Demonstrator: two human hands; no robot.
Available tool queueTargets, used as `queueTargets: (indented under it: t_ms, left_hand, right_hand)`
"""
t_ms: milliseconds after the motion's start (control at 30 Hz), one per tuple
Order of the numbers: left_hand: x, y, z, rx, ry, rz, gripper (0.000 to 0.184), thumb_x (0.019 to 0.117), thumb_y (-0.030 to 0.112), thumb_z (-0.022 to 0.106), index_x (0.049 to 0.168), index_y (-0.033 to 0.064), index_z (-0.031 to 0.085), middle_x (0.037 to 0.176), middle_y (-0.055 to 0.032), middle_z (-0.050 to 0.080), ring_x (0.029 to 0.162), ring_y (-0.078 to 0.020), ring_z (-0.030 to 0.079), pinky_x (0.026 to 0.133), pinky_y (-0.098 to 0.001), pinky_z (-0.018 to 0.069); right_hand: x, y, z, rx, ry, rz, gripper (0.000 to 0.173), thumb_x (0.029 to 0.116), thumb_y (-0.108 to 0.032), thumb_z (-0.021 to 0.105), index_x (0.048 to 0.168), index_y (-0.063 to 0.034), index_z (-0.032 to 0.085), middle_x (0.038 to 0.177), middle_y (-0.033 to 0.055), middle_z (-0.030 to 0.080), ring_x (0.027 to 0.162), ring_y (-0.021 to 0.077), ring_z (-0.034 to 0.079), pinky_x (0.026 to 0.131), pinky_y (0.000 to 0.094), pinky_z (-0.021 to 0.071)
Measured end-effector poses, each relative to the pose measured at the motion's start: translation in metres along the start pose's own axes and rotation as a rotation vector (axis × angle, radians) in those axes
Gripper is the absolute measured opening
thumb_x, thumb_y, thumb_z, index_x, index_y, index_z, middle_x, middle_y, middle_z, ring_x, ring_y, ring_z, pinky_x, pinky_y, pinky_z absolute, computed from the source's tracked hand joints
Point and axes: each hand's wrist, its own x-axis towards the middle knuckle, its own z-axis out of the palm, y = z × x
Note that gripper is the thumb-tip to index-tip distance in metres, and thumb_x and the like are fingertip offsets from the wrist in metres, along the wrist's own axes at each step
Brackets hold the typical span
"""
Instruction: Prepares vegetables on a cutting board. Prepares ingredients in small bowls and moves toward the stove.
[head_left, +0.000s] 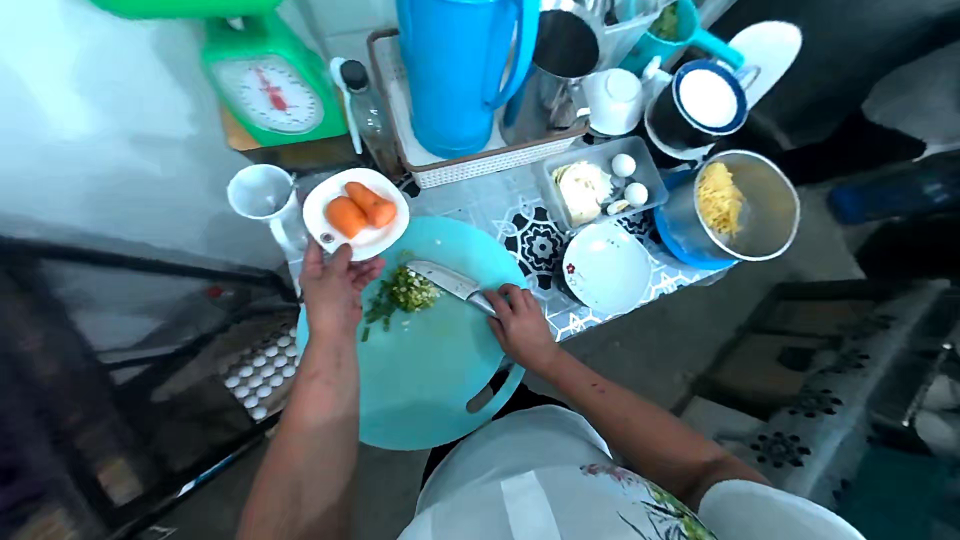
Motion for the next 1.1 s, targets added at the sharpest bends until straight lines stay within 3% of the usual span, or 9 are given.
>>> queueTargets:
  t_ms: [200, 400, 533, 567, 633, 733, 867, 1000, 1100]
  left_hand:
    - [-0.035, 0.001, 0.042, 0.219, -0.242, -0.098, 0.042, 0.1083, 0.010, 0.048, 0.149, 0.0143, 0.043, 0.088, -0.0107, 0.072, 0.063, -0.0184, 0.072, 0.058, -0.0329, 0.0635]
    - [0.001, -0.027, 0.123, 0.383, -0.504, -0.229, 0.046, 0.1079, 0.010, 0.048, 0.153, 0.0113, 0.040, 0.090, -0.0184, 0.071, 0.065, -0.0217, 0.071, 0.061, -0.0346, 0.0617]
    - [0.018, -0.040, 0.164, 0.670, -0.577, -0.155, 0.053, 0.1095, 0.021, 0.050, 0.159, 0.0145, 0.031, 0.088, -0.0193, 0.070, 0.057, -0.0208, 0.068, 0.055, -0.0340, 0.0600]
    - [0.019, -0.038, 0.168, 0.872, -0.574, -0.077, 0.061, 0.1089, 0.029, 0.052, 0.163, 0.0154, 0.026, 0.088, -0.0198, 0.070, 0.057, -0.0230, 0.067, 0.056, -0.0371, 0.0597]
    - [0.012, -0.026, 0.169, 1.198, -0.542, 0.059, 0.073, 0.1060, 0.047, 0.052, 0.164, 0.0139, 0.022, 0.103, -0.0272, 0.070, 0.081, -0.0395, 0.071, 0.076, -0.0572, 0.0585]
    - [-0.007, -0.012, 0.129, 1.147, -0.411, 0.279, 0.062, 0.1091, 0.047, 0.043, 0.159, 0.0107, 0.037, 0.111, -0.0289, 0.069, 0.104, -0.0479, 0.067, 0.091, -0.0668, 0.0501]
    - [-0.025, -0.026, 0.014, 1.041, -0.209, 0.567, 0.055, 0.1097, 0.030, 0.044, 0.157, 0.0025, 0.036, 0.149, -0.0265, 0.049, 0.139, -0.0421, 0.048, 0.113, -0.0576, 0.0407]
    - [-0.057, -0.073, -0.072, 1.224, -0.084, 0.535, 0.090, 0.0991, 0.055, 0.054, 0.160, -0.0034, 0.022, 0.165, -0.0300, 0.021, 0.154, -0.0475, 0.018, 0.122, -0.0660, 0.0177]
    - [-0.079, -0.094, -0.077, 1.329, -0.096, 0.460, 0.117, 0.0860, 0.073, 0.062, 0.160, -0.0072, 0.020, 0.166, -0.0336, 0.012, 0.154, -0.0532, 0.005, 0.120, -0.0732, 0.0054]
  right_hand:
    - [0.005, -0.003, -0.002, -0.001, -0.034, 0.017, 0.042, 0.0987, -0.027, 0.065, 0.136, -0.0086, 0.066, 0.130, 0.0246, 0.062, 0.112, 0.0443, 0.063, 0.090, 0.0571, 0.0530]
    - [0.005, -0.002, 0.004, -0.062, 0.013, -0.023, 0.042, 0.0972, -0.025, 0.068, 0.136, -0.0095, 0.066, 0.126, 0.0239, 0.064, 0.107, 0.0443, 0.065, 0.083, 0.0562, 0.0550]
    - [0.004, -0.002, 0.008, -0.106, 0.069, -0.058, 0.041, 0.0952, -0.024, 0.070, 0.133, -0.0093, 0.068, 0.120, 0.0211, 0.067, 0.102, 0.0418, 0.066, 0.079, 0.0539, 0.0555]
    - [0.004, -0.002, 0.007, -0.111, 0.057, -0.060, 0.041, 0.0955, -0.024, 0.070, 0.133, -0.0092, 0.068, 0.120, 0.0208, 0.067, 0.103, 0.0416, 0.066, 0.079, 0.0537, 0.0556]
    - [0.006, -0.005, -0.003, -0.076, -0.059, -0.013, 0.042, 0.0978, -0.023, 0.067, 0.137, -0.0086, 0.065, 0.125, 0.0221, 0.066, 0.109, 0.0435, 0.064, 0.085, 0.0562, 0.0541]
    - [0.013, -0.006, -0.025, 0.078, -0.201, 0.082, 0.040, 0.1021, -0.022, 0.060, 0.139, -0.0052, 0.063, 0.129, 0.0258, 0.063, 0.116, 0.0449, 0.062, 0.096, 0.0567, 0.0522]
    - [0.031, -0.002, -0.032, 0.090, -0.168, 0.080, 0.041, 0.1051, -0.020, 0.056, 0.144, -0.0053, 0.058, 0.129, 0.0256, 0.062, 0.103, 0.0435, 0.069, 0.084, 0.0573, 0.0579]
    - [0.061, -0.012, -0.028, -0.025, -0.187, -0.024, 0.043, 0.1040, -0.018, 0.059, 0.145, -0.0066, 0.056, 0.128, 0.0241, 0.062, 0.100, 0.0436, 0.068, 0.078, 0.0578, 0.0577]
    - [0.067, -0.027, -0.030, -0.030, -0.299, -0.141, 0.042, 0.1033, -0.016, 0.061, 0.145, -0.0078, 0.057, 0.127, 0.0213, 0.063, 0.103, 0.0411, 0.068, 0.081, 0.0572, 0.0577]
